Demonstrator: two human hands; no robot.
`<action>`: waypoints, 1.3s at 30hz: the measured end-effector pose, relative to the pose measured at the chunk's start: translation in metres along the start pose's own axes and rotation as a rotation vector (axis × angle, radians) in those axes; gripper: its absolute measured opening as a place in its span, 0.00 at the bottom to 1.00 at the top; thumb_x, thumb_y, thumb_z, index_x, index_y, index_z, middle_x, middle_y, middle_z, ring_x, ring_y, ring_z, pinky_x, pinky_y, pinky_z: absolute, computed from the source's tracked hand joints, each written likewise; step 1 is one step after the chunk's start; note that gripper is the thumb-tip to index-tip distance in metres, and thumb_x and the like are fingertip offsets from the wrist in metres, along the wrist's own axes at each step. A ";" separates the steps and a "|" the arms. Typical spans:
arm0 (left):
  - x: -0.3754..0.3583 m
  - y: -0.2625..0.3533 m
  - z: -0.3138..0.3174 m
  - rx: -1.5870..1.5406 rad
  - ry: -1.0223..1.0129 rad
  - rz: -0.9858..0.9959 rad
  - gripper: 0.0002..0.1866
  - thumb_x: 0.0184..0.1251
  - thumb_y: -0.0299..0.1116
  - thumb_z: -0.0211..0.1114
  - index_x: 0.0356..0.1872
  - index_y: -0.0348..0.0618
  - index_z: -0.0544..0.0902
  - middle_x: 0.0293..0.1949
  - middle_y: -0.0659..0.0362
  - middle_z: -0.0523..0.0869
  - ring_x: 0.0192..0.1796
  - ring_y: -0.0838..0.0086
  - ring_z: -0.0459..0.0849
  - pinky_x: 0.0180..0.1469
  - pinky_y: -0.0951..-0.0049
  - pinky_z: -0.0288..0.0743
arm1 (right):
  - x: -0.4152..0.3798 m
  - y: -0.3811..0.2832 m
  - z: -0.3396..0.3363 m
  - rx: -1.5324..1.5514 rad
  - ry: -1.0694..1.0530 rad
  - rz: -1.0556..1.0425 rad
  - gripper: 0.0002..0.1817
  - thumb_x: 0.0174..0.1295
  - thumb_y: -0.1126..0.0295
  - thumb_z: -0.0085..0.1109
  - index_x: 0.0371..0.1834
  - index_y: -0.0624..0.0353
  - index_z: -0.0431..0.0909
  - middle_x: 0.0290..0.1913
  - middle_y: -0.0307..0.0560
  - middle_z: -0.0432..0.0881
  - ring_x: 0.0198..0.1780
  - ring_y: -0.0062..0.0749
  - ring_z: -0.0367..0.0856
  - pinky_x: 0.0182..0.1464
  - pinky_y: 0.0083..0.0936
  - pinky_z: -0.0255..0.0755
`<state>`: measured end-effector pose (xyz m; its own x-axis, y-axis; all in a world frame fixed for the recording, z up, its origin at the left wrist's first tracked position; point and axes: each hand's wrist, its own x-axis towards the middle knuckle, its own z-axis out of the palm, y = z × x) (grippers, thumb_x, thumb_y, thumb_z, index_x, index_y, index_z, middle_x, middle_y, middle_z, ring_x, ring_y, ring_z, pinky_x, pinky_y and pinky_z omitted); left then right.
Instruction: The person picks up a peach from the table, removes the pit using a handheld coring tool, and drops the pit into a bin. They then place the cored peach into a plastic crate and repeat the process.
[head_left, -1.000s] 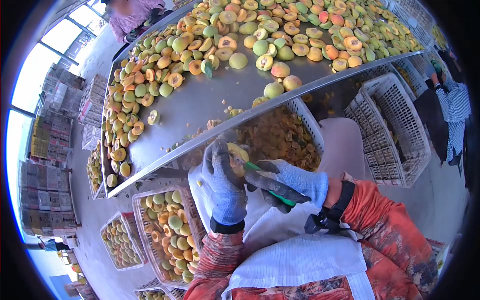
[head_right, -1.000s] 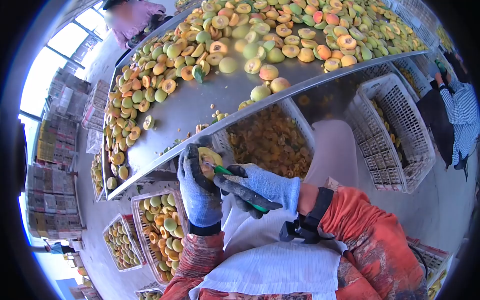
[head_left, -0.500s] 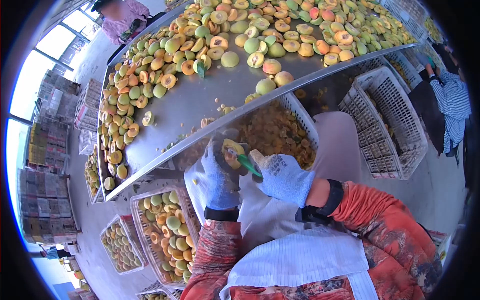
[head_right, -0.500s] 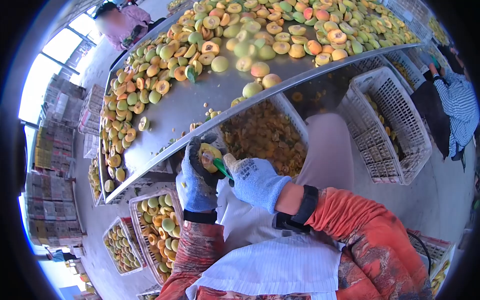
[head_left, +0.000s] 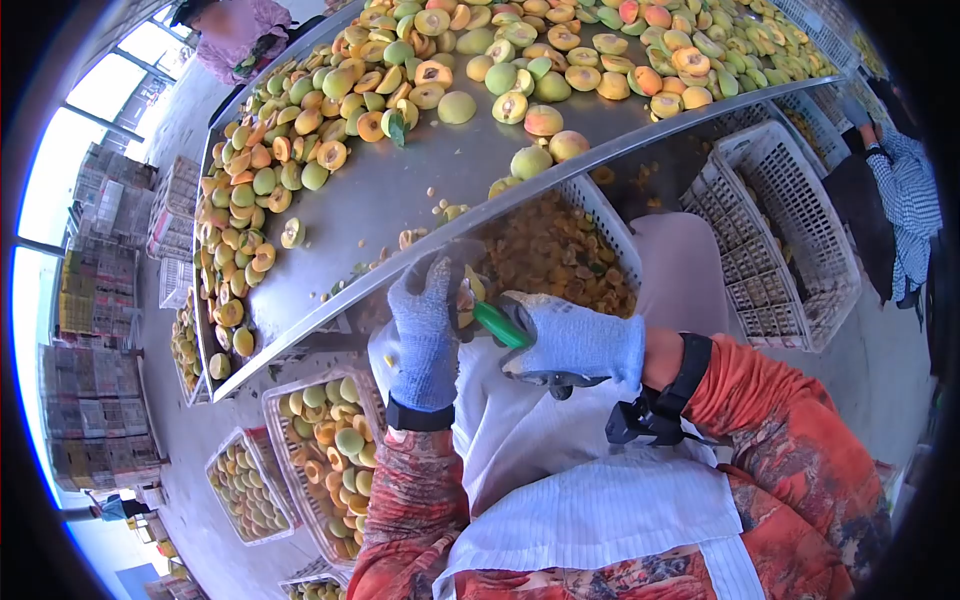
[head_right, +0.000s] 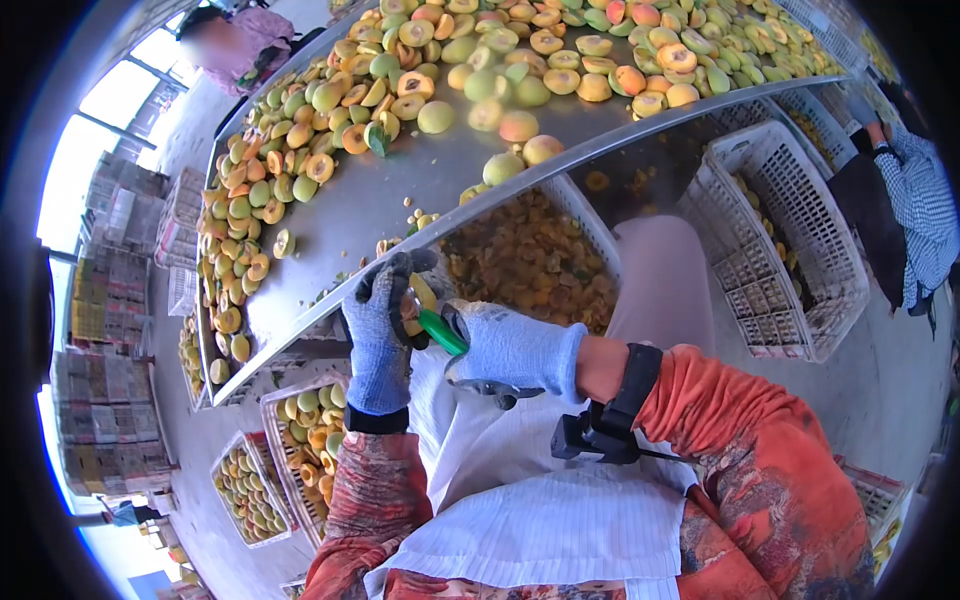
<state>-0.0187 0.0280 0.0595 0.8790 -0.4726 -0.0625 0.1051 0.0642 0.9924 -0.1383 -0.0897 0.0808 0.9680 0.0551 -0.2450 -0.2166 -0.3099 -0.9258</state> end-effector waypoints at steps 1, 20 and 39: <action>0.001 -0.004 0.004 0.125 0.001 0.003 0.15 0.64 0.34 0.59 0.45 0.32 0.79 0.29 0.58 0.83 0.21 0.84 0.72 0.24 0.82 0.68 | -0.002 0.003 0.001 -0.287 0.097 -0.036 0.22 0.50 0.67 0.61 0.45 0.68 0.68 0.32 0.52 0.79 0.34 0.41 0.79 0.40 0.35 0.73; 0.024 -0.027 -0.024 -0.194 -0.227 0.068 0.21 0.66 0.44 0.53 0.49 0.36 0.74 0.39 0.50 0.82 0.34 0.64 0.84 0.31 0.68 0.80 | -0.008 0.019 -0.042 0.948 0.046 0.097 0.24 0.49 0.69 0.64 0.49 0.64 0.71 0.29 0.44 0.77 0.22 0.23 0.74 0.22 0.18 0.67; 0.104 -0.007 -0.010 0.427 -0.129 0.153 0.18 0.60 0.16 0.53 0.53 0.31 0.73 0.51 0.51 0.79 0.50 0.71 0.80 0.50 0.77 0.74 | -0.004 0.104 -0.025 -0.018 0.297 0.293 0.22 0.50 0.56 0.64 0.39 0.61 0.71 0.35 0.60 0.78 0.38 0.54 0.77 0.39 0.40 0.70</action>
<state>0.0764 -0.0129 0.0450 0.8017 -0.5930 0.0747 -0.2458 -0.2131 0.9456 -0.1613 -0.1460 -0.0070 0.8608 -0.3136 -0.4008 -0.4885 -0.2888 -0.8234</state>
